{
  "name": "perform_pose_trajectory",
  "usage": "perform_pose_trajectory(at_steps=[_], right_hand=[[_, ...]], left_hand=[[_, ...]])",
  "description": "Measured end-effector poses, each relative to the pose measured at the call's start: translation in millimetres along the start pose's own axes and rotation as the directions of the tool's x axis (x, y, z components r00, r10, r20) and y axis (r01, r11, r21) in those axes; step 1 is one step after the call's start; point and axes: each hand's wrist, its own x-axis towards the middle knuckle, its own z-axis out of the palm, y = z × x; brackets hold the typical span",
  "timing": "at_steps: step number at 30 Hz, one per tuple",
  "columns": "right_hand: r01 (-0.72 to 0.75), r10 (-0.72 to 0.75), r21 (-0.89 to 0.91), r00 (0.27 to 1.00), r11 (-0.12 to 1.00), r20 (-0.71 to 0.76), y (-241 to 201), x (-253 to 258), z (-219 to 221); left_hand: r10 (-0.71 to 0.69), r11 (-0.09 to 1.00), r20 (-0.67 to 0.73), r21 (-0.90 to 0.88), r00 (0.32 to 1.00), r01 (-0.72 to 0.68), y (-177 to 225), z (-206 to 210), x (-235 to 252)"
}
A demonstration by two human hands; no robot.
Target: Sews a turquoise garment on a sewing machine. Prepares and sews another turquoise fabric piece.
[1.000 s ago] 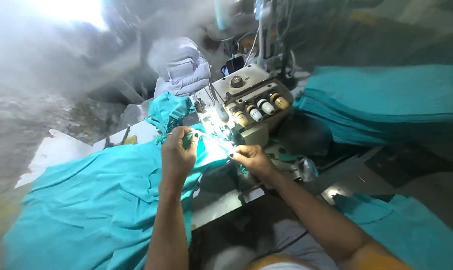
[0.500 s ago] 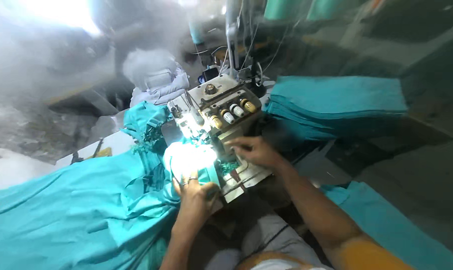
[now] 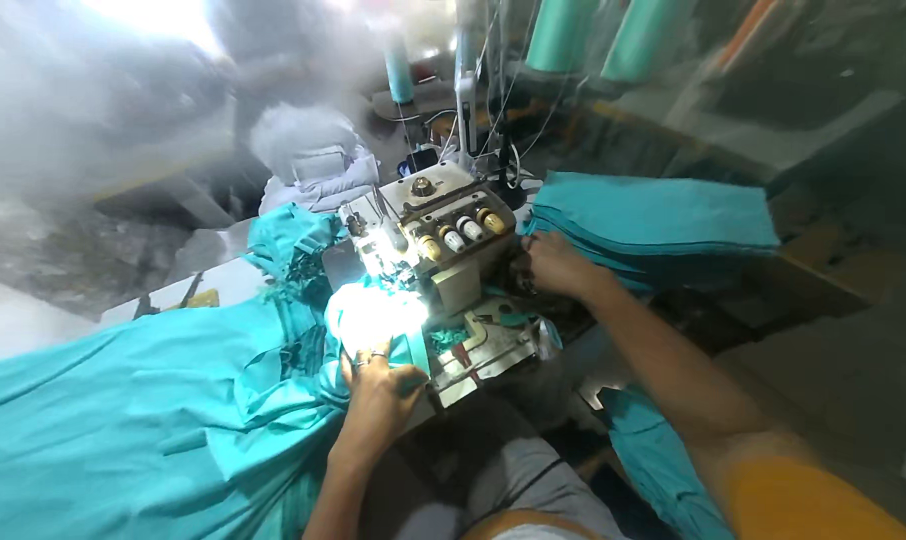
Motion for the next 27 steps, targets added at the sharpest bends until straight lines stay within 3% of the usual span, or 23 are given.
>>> perform_pose_trajectory(at_steps=[6, 10, 17, 20, 22, 24, 25, 27], right_hand=[[0.044, -0.045, -0.056, 0.999, 0.997, -0.005, 11.3, 0.1, -1.3], [0.069, -0.067, 0.036, 0.996, 0.997, -0.067, 20.6, -4.5, 2.1], [0.027, -0.021, -0.063, 0.995, 0.998, 0.098, -2.2, 0.2, 2.2], [-0.012, 0.012, 0.022, 0.999, 1.0, 0.036, 5.1, 1.5, -0.5], [-0.057, 0.083, 0.217, 0.99, 0.975, -0.115, 5.5, -7.1, -2.4], [-0.017, 0.259, 0.599, 0.911, 0.801, -0.32, -10.9, -21.9, 2.9], [0.021, 0.377, 0.797, 0.874, 0.603, -0.308, -30.6, -31.8, 3.6], [0.083, 0.481, 0.996, 0.873, 0.027, -0.086, -77.0, -49.1, 7.4]], left_hand=[[-0.008, 1.0, -0.008, 0.006, 1.0, 0.008, 0.2, -0.1, 1.0], [-0.027, 0.999, 0.02, 0.043, 0.999, 0.026, 7.8, -7.2, 0.6], [0.134, 0.991, -0.25, 0.008, 0.959, -0.137, 25.8, -5.9, -8.4], [0.166, 0.984, -0.312, -0.003, 0.935, -0.176, 24.3, -4.4, -9.6], [0.138, 0.986, -0.361, -0.039, 0.922, -0.163, 21.8, -1.8, -8.2], [0.101, 0.98, -0.413, -0.117, 0.905, -0.162, 21.1, 3.2, -3.5], [0.09, 0.969, -0.431, -0.171, 0.898, -0.179, 21.3, 5.8, -0.3], [0.043, 0.933, -0.443, -0.304, 0.896, -0.195, 23.1, 12.2, 6.7]])
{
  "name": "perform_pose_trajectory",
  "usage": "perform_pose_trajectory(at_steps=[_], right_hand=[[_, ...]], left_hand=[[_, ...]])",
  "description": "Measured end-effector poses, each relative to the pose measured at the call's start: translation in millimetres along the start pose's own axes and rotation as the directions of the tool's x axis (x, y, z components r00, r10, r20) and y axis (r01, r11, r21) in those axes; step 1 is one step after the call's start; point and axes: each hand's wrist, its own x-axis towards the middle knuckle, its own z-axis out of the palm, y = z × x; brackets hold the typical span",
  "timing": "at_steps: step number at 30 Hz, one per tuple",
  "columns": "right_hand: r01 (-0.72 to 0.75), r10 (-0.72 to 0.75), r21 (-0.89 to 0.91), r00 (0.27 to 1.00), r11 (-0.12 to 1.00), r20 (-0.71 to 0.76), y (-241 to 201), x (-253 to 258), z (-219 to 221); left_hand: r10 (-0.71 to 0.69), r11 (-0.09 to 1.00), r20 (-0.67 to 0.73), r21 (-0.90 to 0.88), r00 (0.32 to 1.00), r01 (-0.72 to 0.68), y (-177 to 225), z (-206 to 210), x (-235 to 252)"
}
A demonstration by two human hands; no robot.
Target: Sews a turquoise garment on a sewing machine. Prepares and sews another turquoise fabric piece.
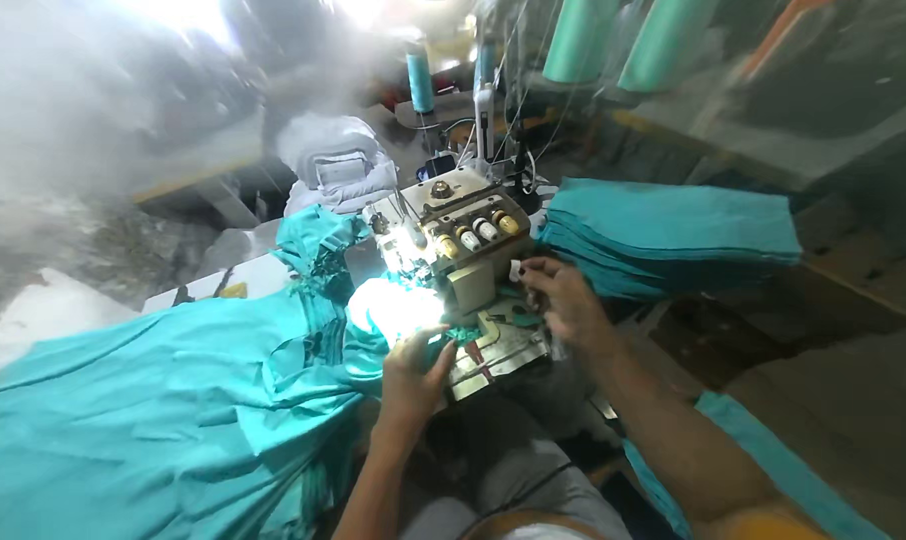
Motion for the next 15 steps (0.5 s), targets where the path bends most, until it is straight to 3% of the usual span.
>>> perform_pose_trajectory(at_steps=[2, 4, 6, 12, 15], right_hand=[[-0.285, 0.262, 0.377, 0.959, 0.882, 0.112, 3.4, -31.2, 25.2], [-0.448, 0.404, 0.505, 0.892, 0.738, 0.201, 10.6, -49.7, 43.6], [-0.509, 0.463, 0.528, 0.856, 0.68, 0.229, 16.5, -59.7, 57.2], [-0.46, 0.399, 0.482, 0.888, 0.746, 0.229, 24.6, -64.8, 63.0], [-0.267, 0.165, 0.395, 0.948, 0.879, 0.272, 32.0, -63.3, 54.4]], left_hand=[[-0.054, 0.994, 0.006, -0.096, 0.999, 0.054, 2.5, 6.5, 3.4], [-0.085, 0.987, 0.06, -0.135, 0.995, 0.092, 6.3, 7.3, 6.3], [-0.079, 0.989, 0.095, -0.12, 0.992, 0.09, 5.9, 6.4, 7.1], [-0.047, 0.994, 0.163, -0.093, 0.986, 0.063, 1.3, -0.6, 6.1], [-0.05, 0.991, 0.27, -0.105, 0.962, 0.081, 0.1, -7.3, 8.8]])
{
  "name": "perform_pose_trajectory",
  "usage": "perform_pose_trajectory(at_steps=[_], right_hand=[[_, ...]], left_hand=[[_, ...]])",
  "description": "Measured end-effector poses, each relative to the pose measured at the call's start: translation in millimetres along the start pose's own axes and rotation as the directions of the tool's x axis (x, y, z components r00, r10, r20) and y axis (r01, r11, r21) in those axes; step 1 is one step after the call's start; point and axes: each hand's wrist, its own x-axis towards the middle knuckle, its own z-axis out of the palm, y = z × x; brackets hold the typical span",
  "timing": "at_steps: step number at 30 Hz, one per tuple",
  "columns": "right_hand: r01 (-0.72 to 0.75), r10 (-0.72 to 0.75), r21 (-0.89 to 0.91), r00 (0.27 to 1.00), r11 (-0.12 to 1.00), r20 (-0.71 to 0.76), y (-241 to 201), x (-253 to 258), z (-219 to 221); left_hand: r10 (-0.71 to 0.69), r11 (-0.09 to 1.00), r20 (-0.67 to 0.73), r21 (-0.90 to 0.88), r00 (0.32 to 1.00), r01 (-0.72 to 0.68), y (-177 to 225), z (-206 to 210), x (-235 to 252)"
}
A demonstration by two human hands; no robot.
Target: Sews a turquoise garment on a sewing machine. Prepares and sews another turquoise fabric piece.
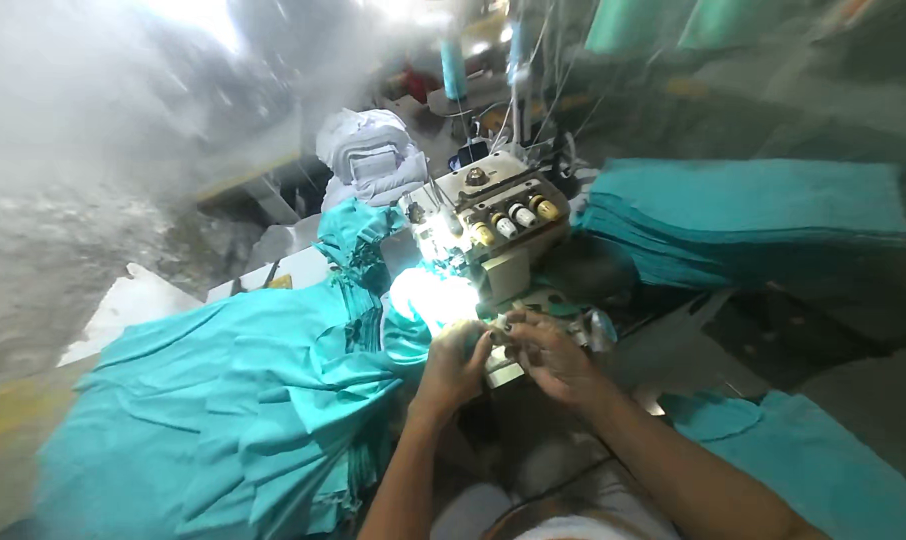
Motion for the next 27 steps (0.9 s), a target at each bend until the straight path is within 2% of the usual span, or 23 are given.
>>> perform_pose_trajectory(at_steps=[2, 4, 7, 9, 11, 15, 17, 20, 23, 25, 27], right_hand=[[0.181, -0.147, -0.169, 0.969, 0.969, 0.197, -6.3, 3.4, -10.9], [0.319, -0.183, -0.365, 0.914, 0.875, 0.361, -20.8, 7.6, -18.1], [0.474, -0.119, -0.63, 0.845, 0.615, 0.521, -40.1, 9.9, -19.3], [0.56, -0.107, -0.705, 0.81, 0.434, 0.577, -46.4, 8.6, -16.3], [0.634, -0.133, -0.702, 0.765, 0.325, 0.63, -47.8, 8.4, -15.4], [0.711, -0.197, -0.664, 0.703, 0.232, 0.683, -44.0, 13.0, -18.6], [0.718, -0.255, -0.662, 0.695, 0.212, 0.672, -39.3, 18.5, -21.9], [0.716, -0.401, -0.672, 0.681, 0.189, 0.613, -28.6, 33.5, -22.0], [0.767, -0.569, -0.637, 0.559, 0.078, 0.604, -9.7, 57.3, -12.0], [0.8, -0.636, -0.599, 0.441, -0.042, 0.633, 2.3, 74.1, -5.0], [0.806, -0.642, -0.574, 0.367, -0.141, 0.673, 12.5, 86.1, -3.7]], left_hand=[[0.013, 0.999, 0.073, 0.041, 0.997, -0.016, -0.1, -6.8, 0.6], [0.04, 0.993, 0.12, 0.102, 0.992, -0.053, 1.3, -12.9, 2.3], [0.027, 0.985, 0.17, 0.166, 0.985, -0.055, 9.0, -19.6, 4.0], [0.016, 0.978, 0.193, 0.2, 0.981, -0.055, 13.4, -22.0, 5.9], [0.021, 0.973, 0.211, 0.22, 0.977, -0.068, 15.6, -23.8, 7.3], [0.018, 0.964, 0.18, 0.257, 0.984, -0.064, 17.9, -23.8, 6.3], [-0.036, 0.911, 0.09, 0.412, 0.995, -0.004, 29.1, -28.2, 5.1], [-0.064, 0.747, -0.038, 0.661, 0.997, 0.073, 49.4, -41.0, 8.5], [-0.015, 0.679, -0.068, 0.732, 0.998, 0.06, 54.1, -47.6, 20.0], [0.009, 0.746, -0.085, 0.664, 0.996, 0.05, 56.5, -47.6, 33.0], [0.016, 0.823, -0.123, 0.565, 0.992, 0.057, 55.1, -45.6, 43.8]])
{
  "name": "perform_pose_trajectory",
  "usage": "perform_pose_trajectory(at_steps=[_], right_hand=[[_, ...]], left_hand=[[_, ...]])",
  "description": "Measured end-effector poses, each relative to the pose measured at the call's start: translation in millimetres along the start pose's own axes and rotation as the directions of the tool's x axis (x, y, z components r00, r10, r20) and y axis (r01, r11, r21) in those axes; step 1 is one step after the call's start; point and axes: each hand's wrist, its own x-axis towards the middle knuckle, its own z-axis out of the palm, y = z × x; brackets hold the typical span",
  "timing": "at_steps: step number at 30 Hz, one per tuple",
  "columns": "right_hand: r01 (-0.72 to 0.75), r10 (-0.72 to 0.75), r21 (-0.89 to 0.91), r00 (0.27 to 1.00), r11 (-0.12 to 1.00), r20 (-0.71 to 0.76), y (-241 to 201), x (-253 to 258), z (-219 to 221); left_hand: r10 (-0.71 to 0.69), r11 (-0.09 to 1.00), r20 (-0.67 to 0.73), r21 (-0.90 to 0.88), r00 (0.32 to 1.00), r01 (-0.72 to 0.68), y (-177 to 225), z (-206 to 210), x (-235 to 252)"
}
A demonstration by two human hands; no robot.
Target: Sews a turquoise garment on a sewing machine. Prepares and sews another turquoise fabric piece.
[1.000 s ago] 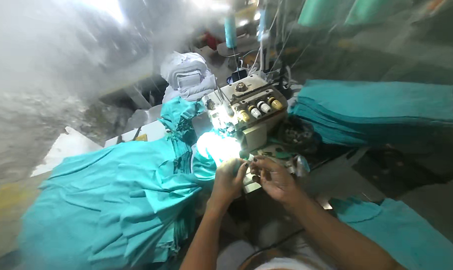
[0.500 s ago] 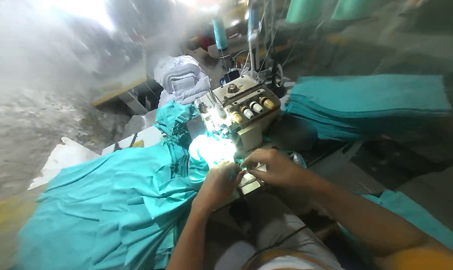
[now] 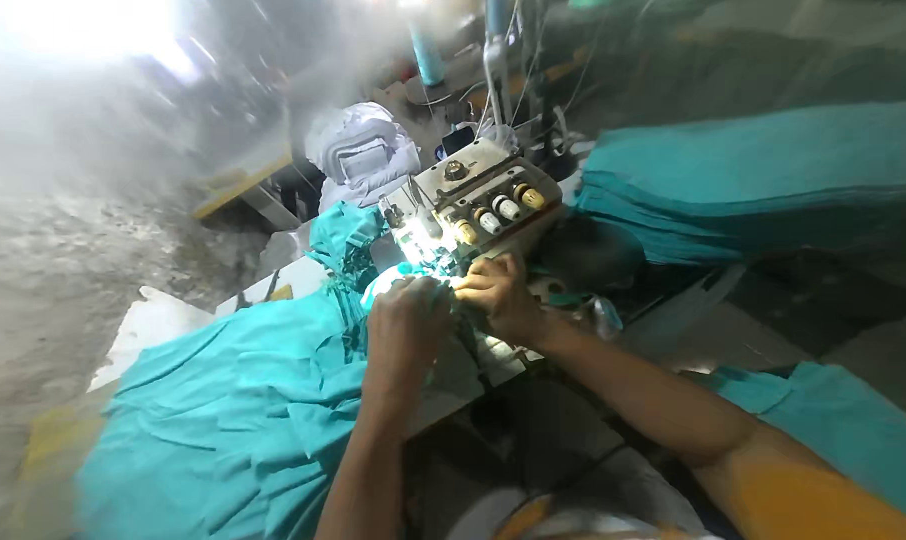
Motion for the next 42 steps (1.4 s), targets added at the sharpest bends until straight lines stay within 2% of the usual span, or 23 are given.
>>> perform_pose_trajectory(at_steps=[3, 10, 16, 21, 29, 36, 42], right_hand=[[0.042, -0.042, -0.097, 0.999, 0.994, 0.002, 6.4, -6.3, 5.5], [-0.054, 0.055, -0.158, 0.998, 0.986, 0.001, 9.6, -30.0, 13.6], [-0.084, 0.081, -0.167, 0.996, 0.982, -0.025, 12.5, -27.8, 26.8], [-0.099, 0.101, -0.163, 0.995, 0.982, 0.005, 11.0, -23.9, 24.6], [-0.152, 0.147, -0.144, 0.988, 0.978, -0.043, 7.7, -27.9, 22.0], [0.036, -0.051, -0.237, 0.997, 0.971, -0.061, 13.4, -30.1, 24.6], [0.149, -0.17, -0.195, 0.981, 0.969, -0.093, 20.7, -25.5, 24.5]], left_hand=[[-0.039, 0.997, -0.059, -0.067, 0.997, 0.035, -4.1, 6.8, 4.7], [0.017, 0.998, -0.127, -0.051, 0.992, -0.024, -14.4, 14.2, 1.1], [0.02, 0.997, -0.137, -0.067, 0.99, -0.029, -14.8, 15.6, -2.0], [0.017, 0.997, -0.141, -0.07, 0.99, -0.027, -16.6, 15.2, -2.5], [0.025, 0.995, -0.146, -0.09, 0.989, -0.039, -19.1, 16.0, -3.9], [0.025, 0.995, -0.141, -0.093, 0.99, -0.038, -17.9, 16.4, -3.5], [0.025, 0.995, -0.133, -0.088, 0.991, -0.037, -18.3, 15.7, -2.2]])
